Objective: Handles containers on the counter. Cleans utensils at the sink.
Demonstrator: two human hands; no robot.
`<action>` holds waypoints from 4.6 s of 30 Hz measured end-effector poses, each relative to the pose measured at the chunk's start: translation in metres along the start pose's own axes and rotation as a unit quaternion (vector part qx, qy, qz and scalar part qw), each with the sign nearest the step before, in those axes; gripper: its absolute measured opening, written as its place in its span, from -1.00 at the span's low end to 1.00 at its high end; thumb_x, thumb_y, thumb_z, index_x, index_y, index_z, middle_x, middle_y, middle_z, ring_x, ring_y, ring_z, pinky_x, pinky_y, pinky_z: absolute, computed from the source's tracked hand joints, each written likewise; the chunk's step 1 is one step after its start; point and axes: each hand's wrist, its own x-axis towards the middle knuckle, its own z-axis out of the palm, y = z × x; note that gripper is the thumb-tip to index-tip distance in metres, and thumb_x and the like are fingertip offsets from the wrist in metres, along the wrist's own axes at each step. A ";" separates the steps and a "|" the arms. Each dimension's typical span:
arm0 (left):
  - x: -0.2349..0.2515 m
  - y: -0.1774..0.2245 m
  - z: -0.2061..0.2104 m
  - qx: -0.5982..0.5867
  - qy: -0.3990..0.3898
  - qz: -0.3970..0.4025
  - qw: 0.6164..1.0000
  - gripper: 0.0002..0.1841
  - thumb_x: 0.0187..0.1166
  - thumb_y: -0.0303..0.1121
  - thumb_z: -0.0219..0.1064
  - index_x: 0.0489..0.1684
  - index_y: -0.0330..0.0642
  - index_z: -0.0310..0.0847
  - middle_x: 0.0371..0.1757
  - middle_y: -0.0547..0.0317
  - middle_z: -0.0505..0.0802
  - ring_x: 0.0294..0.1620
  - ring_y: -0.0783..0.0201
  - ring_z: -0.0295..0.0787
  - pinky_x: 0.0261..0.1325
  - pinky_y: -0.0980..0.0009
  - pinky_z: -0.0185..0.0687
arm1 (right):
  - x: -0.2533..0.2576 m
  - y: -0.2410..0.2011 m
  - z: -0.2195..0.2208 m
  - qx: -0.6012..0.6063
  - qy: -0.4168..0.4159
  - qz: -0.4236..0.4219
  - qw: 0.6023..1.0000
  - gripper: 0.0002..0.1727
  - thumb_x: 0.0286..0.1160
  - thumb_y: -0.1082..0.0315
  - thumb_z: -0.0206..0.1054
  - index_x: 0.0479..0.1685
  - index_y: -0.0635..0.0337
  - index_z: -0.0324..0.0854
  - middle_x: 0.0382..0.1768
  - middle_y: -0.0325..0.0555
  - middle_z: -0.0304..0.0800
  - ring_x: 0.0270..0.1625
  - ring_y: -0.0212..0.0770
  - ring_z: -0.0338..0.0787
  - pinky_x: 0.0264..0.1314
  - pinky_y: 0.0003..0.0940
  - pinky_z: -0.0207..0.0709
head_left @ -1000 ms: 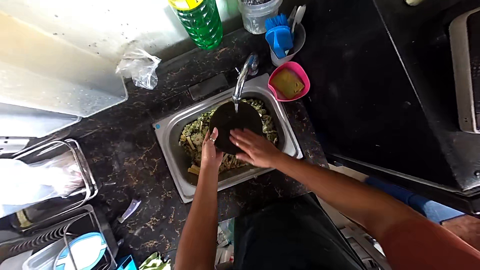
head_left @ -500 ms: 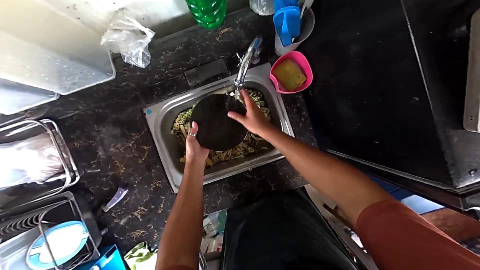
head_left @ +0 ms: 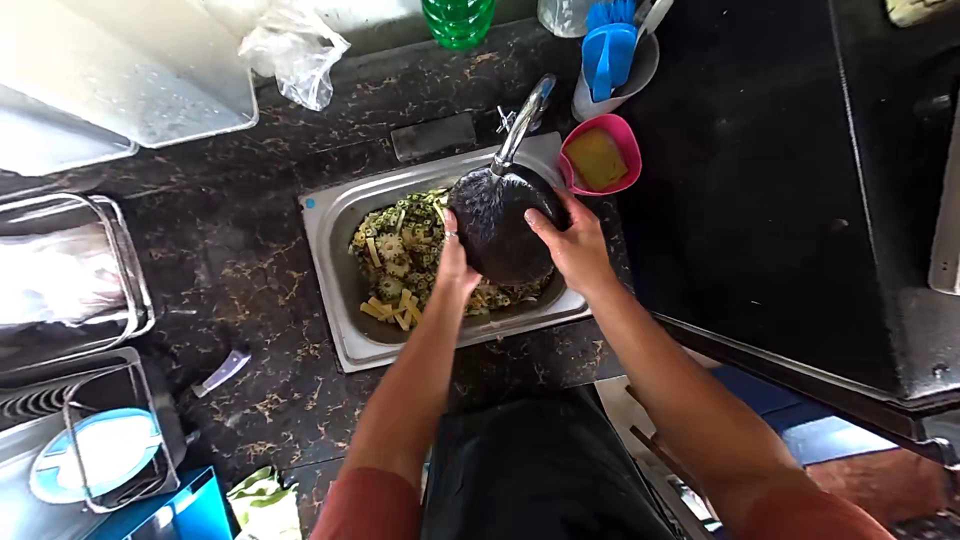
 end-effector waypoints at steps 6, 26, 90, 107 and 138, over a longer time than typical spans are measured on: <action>-0.012 0.062 -0.022 0.132 0.004 -0.098 0.986 -0.44 0.70 -0.04 0.26 0.64 -0.02 0.34 0.33 0.01 0.79 0.32 0.07 0.76 0.36 -0.01 0.71 | 0.078 0.006 -0.001 -0.040 -0.156 0.037 0.986 -0.42 0.50 0.02 0.52 0.48 0.05 0.62 0.37 -0.01 0.74 0.42 -0.12 0.73 0.52 0.02 0.60; -0.018 -0.009 -0.033 -0.046 0.093 -0.046 0.994 -0.20 0.54 0.52 -0.05 0.60 0.20 0.44 0.41 0.13 0.77 0.38 0.05 0.73 0.33 -0.07 0.70 | 0.030 0.031 0.039 0.019 0.003 -0.027 0.999 -0.40 0.51 0.10 0.48 0.50 0.16 0.58 0.31 -0.01 0.78 0.35 -0.22 0.77 0.46 -0.13 0.66; -0.097 0.099 -0.001 0.623 0.112 0.041 0.773 -0.32 0.49 -0.30 0.51 0.67 0.25 0.41 0.23 0.06 0.85 0.17 0.07 0.85 0.24 -0.12 0.75 | 0.165 -0.046 0.043 -0.595 -0.129 -0.150 0.779 -0.71 0.49 0.43 0.34 0.14 0.31 0.72 0.31 0.22 0.71 0.41 0.25 0.70 0.25 0.30 0.65; -0.137 0.059 -0.032 0.164 0.339 0.169 0.911 -0.32 0.21 -0.81 0.36 0.49 -0.40 0.44 0.22 -0.19 0.78 0.14 0.12 0.81 0.12 0.15 0.82 | 0.073 -0.001 0.045 -0.227 -0.030 -0.044 0.972 -0.45 0.77 0.07 0.20 0.53 0.28 0.51 0.46 0.30 0.62 0.52 0.24 0.61 0.57 0.24 0.47; -0.191 0.044 0.028 0.129 0.252 0.160 0.946 -0.58 0.69 -0.54 -0.05 0.53 -0.26 0.31 0.08 0.01 0.81 0.04 0.23 0.81 0.10 0.17 0.79 | -0.078 -0.023 0.111 0.131 -0.317 -0.288 0.894 -0.33 0.82 0.09 -0.03 0.83 0.24 0.18 0.75 -0.10 0.41 0.80 -0.21 0.34 0.86 -0.13 0.22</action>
